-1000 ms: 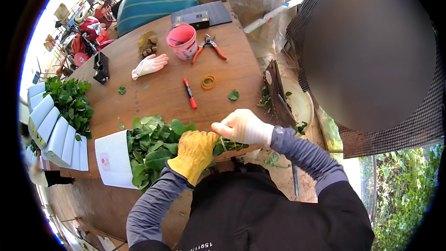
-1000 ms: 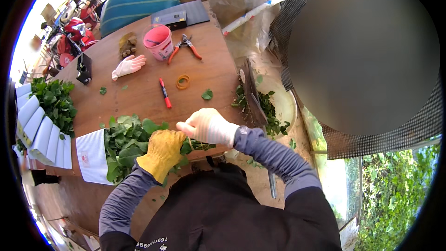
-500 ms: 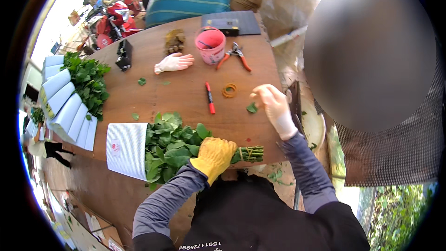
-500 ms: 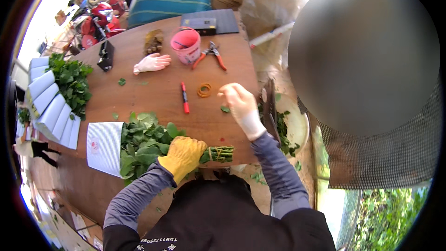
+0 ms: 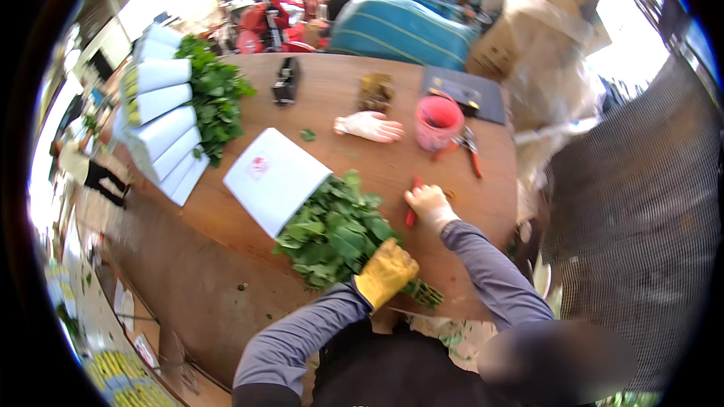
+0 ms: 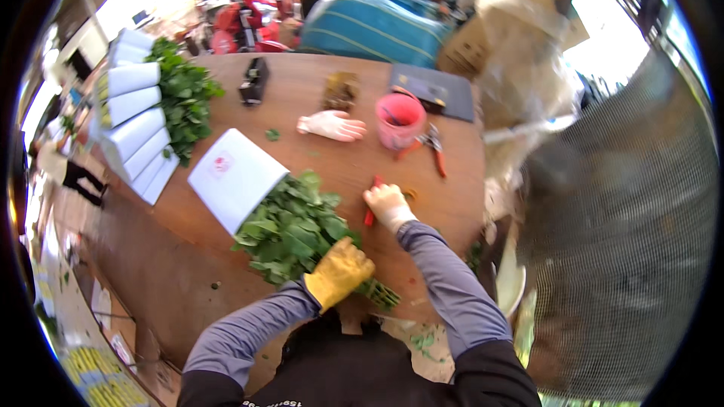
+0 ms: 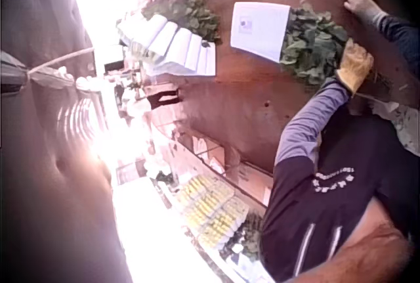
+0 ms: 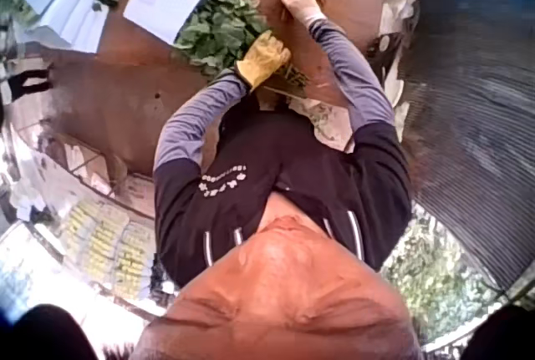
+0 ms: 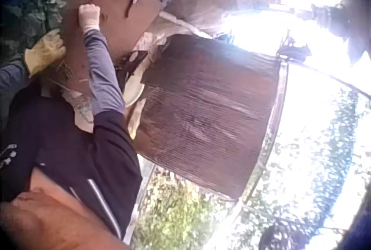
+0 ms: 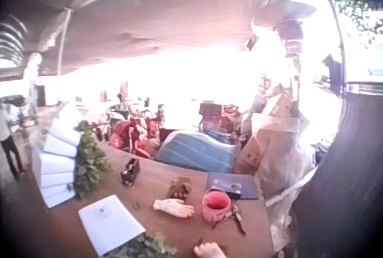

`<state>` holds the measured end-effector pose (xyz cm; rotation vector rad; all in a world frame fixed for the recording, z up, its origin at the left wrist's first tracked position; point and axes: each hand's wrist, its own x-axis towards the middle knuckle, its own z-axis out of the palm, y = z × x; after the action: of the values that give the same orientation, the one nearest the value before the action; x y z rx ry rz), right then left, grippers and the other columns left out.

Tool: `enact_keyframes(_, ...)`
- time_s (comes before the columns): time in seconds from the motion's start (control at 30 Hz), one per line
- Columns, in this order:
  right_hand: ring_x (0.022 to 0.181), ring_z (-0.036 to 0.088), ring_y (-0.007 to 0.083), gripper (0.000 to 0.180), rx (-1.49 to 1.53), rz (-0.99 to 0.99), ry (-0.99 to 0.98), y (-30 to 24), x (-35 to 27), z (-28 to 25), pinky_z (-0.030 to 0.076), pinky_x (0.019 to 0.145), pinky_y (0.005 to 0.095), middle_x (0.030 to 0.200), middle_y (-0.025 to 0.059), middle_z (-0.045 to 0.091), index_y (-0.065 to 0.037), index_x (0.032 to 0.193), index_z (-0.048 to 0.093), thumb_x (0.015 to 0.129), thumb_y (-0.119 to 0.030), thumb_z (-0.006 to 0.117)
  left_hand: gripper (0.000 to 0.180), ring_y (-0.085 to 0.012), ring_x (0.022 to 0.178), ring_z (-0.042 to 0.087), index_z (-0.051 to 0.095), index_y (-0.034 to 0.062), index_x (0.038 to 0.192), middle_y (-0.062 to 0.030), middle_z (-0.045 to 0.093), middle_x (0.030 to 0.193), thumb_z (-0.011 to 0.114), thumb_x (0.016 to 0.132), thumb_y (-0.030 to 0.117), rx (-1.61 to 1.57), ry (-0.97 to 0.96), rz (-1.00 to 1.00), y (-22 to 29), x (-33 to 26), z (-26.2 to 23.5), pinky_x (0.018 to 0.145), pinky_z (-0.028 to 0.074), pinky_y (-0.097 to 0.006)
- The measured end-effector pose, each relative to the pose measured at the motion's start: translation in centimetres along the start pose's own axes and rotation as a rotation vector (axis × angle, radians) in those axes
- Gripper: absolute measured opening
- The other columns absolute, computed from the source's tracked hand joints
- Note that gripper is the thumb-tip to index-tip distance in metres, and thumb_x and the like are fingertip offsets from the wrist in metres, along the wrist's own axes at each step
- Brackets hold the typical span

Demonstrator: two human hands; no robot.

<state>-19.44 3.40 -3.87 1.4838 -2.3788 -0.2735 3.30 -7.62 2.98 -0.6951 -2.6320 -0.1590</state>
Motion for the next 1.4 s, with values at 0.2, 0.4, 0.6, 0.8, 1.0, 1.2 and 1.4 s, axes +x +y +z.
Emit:
enact_keyframes(0.2,0.072,0.071,0.0294,0.016,0.46,0.323,0.122,0.5,8.1,-4.0,0.056,0.064,0.0411,0.08,0.0089,0.069,-0.011,0.095,0.062,0.084,-0.016,0.073,0.007,-0.0263,0.089,0.063,0.063,0.0119,0.083,-0.007,0.062,0.085,0.06,0.08,0.018,-0.132,0.027,-0.065,-0.5,-3.2,3.1,0.108,0.044,-0.045)
enact_keyframes(0.4,0.064,0.064,0.0157,0.005,1.812,0.376,0.207,-10.0,20.7,-18.2,0.052,0.06,0.0292,0.079,0.0045,0.065,-0.009,0.1,0.059,0.097,-0.011,0.063,0.008,-0.0261,0.082,0.065,0.066,0.0106,0.074,-0.0068,0.063,0.074,0.062,0.079,0.015,0.021,0.182,-0.172,0.4,-3.1,4.9,0.104,0.047,-0.045)
enact_keyframes(0.6,0.081,0.069,0.0146,0.025,1.97,0.411,0.058,-15.6,26.7,-17.0,0.056,0.077,0.0278,0.092,0.0094,0.074,-0.001,0.122,0.066,0.099,-0.011,0.063,0.014,-0.0258,0.082,0.071,0.073,0.0066,0.075,-0.0092,0.072,0.081,0.063,0.083,0.014,0.04,0.328,-0.264,0.4,-3.2,6.7,0.091,0.054,-0.046)
enact_keyframes(0.8,0.075,0.06,0.0072,0.02,1.784,0.394,0.119,-16.9,28.0,-15.9,0.05,0.07,0.0237,0.088,0.0009,0.067,-0.001,0.115,0.065,0.096,-0.006,0.065,0.022,-0.0311,0.084,0.071,0.075,0.0022,0.084,-0.0144,0.073,0.089,0.063,0.081,0.02,-0.029,0.182,-0.21,1.0,-3.4,8.1,0.103,0.05,-0.054)
enact_keyframes(1.0,0.075,0.059,0.0059,0.019,1.694,0.401,0.165,-17.7,28.3,-16.0,0.048,0.068,0.0219,0.088,0.0006,0.067,-0.002,0.115,0.068,0.096,-0.006,0.065,0.021,-0.0302,0.088,0.069,0.073,0.0028,0.088,-0.014,0.072,0.092,0.061,0.083,0.02,-0.055,0.185,-0.201,0.8,-3.0,7.7,0.101,0.05,-0.051)
enact_keyframes(1.2,0.071,0.06,0.0064,0.016,1.768,0.391,0.07,-17.3,27.6,-15.4,0.048,0.066,0.022,0.082,0.001,0.068,0.0,0.11,0.07,0.097,-0.007,0.064,0.021,-0.0293,0.091,0.068,0.071,0.0033,0.092,-0.0135,0.07,0.096,0.059,0.086,0.02,-0.067,0.18,-0.196,0.5,-2.9,7.5,0.099,0.05,-0.048)
enact_keyframes(1.4,0.073,0.06,0.0066,0.016,1.748,0.439,0.061,-16.7,27.6,-15.8,0.048,0.067,0.0226,0.084,0.0009,0.068,-0.001,0.11,0.071,0.097,-0.007,0.065,0.02,-0.0284,0.094,0.066,0.069,0.0039,0.096,-0.013,0.068,0.099,0.058,0.088,0.019,-0.079,0.163,-0.186,0.5,-3.2,7.4,0.096,0.05,-0.045)
